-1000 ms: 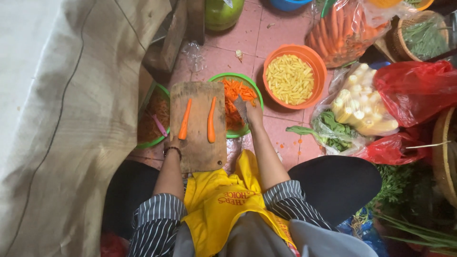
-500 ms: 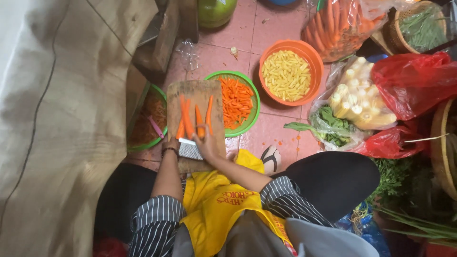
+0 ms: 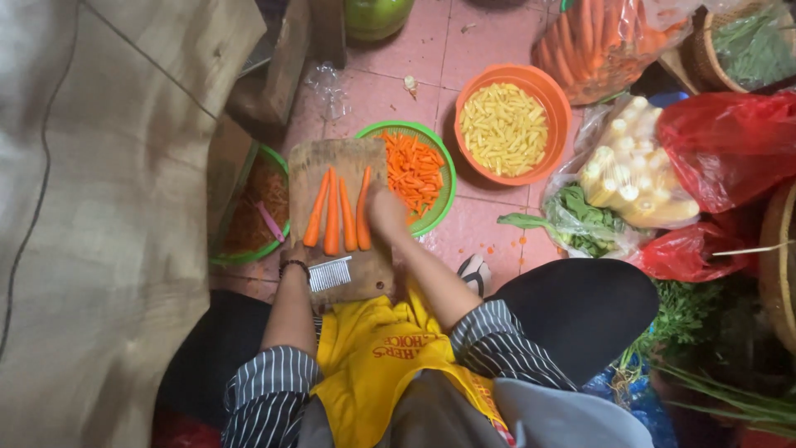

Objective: Cutting and preparing carrots on a wooden board while sitting on the floor.

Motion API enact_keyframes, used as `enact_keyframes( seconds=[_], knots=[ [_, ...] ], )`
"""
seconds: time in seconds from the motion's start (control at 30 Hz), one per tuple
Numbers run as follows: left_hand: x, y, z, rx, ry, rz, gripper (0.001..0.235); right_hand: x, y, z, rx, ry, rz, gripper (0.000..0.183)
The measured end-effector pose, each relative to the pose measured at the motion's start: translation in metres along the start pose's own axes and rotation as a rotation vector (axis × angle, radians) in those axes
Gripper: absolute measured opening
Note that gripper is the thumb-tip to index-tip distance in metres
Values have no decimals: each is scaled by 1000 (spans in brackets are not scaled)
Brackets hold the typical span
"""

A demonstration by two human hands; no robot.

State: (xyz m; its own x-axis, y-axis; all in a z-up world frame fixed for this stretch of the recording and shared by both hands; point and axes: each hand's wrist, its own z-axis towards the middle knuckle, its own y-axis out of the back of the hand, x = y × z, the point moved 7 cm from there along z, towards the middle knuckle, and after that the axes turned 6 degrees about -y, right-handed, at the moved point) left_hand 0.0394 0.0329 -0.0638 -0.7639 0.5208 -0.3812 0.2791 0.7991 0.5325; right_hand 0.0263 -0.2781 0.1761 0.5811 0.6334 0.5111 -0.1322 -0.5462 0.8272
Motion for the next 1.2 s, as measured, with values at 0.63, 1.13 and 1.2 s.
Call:
enact_keyframes(
  seconds=[0.63, 1.13, 1.2],
  knots=[
    [-2, 9, 2, 20, -89, 66, 75, -128, -22, 47, 93, -236, -515, 34],
    [-10, 11, 3, -2, -146, 31, 61, -139, -20, 71, 105, -208, -476, 94],
    [-2, 8, 9, -7, -141, 49, 63, -144, -25, 71, 191, -258, -400, 91]
  ],
)
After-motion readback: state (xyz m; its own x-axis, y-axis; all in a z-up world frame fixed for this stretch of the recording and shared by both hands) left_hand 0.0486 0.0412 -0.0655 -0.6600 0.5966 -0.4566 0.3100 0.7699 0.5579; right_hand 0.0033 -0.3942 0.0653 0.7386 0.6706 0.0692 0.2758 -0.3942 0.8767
